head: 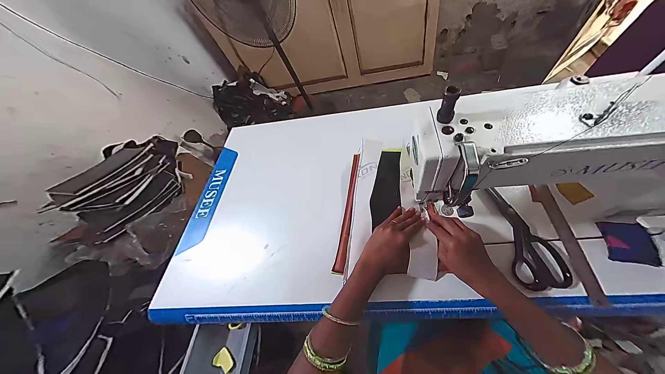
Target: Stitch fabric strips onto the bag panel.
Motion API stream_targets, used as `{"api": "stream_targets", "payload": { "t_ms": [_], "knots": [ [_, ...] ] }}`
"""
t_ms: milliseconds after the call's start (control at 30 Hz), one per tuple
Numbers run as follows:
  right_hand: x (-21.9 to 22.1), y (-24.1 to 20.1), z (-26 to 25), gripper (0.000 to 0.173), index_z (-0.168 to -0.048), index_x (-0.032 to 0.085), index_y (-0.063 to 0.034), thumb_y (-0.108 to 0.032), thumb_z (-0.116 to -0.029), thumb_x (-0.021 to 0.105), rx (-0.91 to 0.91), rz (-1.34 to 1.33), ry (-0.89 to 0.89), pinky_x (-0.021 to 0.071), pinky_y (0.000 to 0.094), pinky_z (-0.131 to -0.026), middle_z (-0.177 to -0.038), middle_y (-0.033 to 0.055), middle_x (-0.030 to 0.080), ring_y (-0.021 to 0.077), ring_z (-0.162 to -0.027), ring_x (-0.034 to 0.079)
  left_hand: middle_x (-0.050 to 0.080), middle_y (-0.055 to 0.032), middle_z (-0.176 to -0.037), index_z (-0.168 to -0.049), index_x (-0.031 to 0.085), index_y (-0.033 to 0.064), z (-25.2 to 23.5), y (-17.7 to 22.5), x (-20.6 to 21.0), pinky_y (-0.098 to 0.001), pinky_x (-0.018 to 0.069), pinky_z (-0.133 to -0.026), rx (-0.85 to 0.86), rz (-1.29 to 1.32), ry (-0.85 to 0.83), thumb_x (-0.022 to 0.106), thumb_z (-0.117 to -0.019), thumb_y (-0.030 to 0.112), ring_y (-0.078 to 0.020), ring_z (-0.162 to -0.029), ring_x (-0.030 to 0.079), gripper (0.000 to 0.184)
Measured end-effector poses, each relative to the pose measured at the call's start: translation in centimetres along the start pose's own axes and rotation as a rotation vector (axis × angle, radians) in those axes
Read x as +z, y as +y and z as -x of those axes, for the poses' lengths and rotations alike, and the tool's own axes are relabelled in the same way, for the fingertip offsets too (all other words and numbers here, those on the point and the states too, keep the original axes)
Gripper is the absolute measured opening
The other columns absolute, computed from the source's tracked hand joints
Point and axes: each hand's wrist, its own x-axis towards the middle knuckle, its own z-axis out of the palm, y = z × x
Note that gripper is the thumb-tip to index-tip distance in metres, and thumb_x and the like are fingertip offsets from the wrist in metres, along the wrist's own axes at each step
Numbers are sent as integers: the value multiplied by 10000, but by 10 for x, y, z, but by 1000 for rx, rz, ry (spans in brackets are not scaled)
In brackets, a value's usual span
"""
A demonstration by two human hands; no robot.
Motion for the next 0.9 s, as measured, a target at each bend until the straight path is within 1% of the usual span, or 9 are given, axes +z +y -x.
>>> {"api": "stream_targets", "payload": {
  "t_ms": [233,333,400,467,533,600,667,767,900],
  "knots": [
    [5,3,-6,308,-1055,767,40,123,-830,572,-3,12,-30,598,429,-750,-1103,231,735,381,-910,733,687,-219,-1290,-1240,700,-56,-5,-9,-3,-524,432,-1124,17,5,-45,538,-851,29,-400,-1261,630,429],
    [4,8,0,318,-1084,764,33,90,-876,530,34,-108,23,599,416,-821,-1116,207,747,365,-964,740,690,-243,-1268,-1233,694,-78,-4,-9,-1,-539,443,-1108,55,-35,-18,583,-862,140,-422,-1236,641,444],
    [-2,11,8,323,-1091,755,47,74,-880,512,98,-225,54,598,409,-844,-1079,206,752,358,-972,741,689,-259,-1260,-1229,693,-88,-1,-3,2,-563,460,-1084,34,-80,11,624,-844,99,-445,-1222,643,433],
    [-10,13,14,341,-1113,748,57,97,-859,524,125,-311,14,584,417,-912,-1154,211,738,360,-1059,727,675,-254,-1290,-1232,691,-88,1,10,5,-576,438,-1102,-127,-16,43,619,-885,32,-447,-1260,617,374],
    [-9,15,18,346,-1133,752,33,83,-865,539,111,-340,1,577,397,-929,-1186,198,730,344,-1083,717,630,-229,-1376,-1305,635,-86,2,22,-1,-505,374,-1174,-437,207,23,496,-1043,143,-380,-1364,543,375],
    [-8,16,17,379,-1175,742,22,73,-863,534,91,-329,2,583,394,-900,-1163,204,732,347,-1048,721,631,-254,-1357,-1303,622,-106,1,26,-5,-457,402,-1153,-532,308,49,458,-1072,208,-348,-1344,565,423],
    [-11,17,11,385,-1200,736,13,65,-857,570,53,-317,-42,586,427,-876,-1147,224,725,372,-1025,717,621,-256,-1375,-1302,625,-115,1,24,-7,-454,347,-1198,-451,296,38,455,-1063,155,-364,-1381,532,399],
    [-12,17,4,309,-1128,759,6,39,-858,614,-48,-209,-72,602,421,-804,-1078,224,726,370,-930,724,630,-226,-1378,-1279,654,-95,4,21,-6,-472,334,-1205,-341,219,25,484,-1038,118,-368,-1380,533,364],
    [-6,20,9,251,-1081,747,52,34,-859,632,-151,-89,-43,613,407,-744,-1040,247,729,374,-869,737,691,-185,-1299,-1229,701,-65,13,15,7,-505,456,-1096,-79,-40,74,504,-947,1,-386,-1257,636,350]
  ]
}}
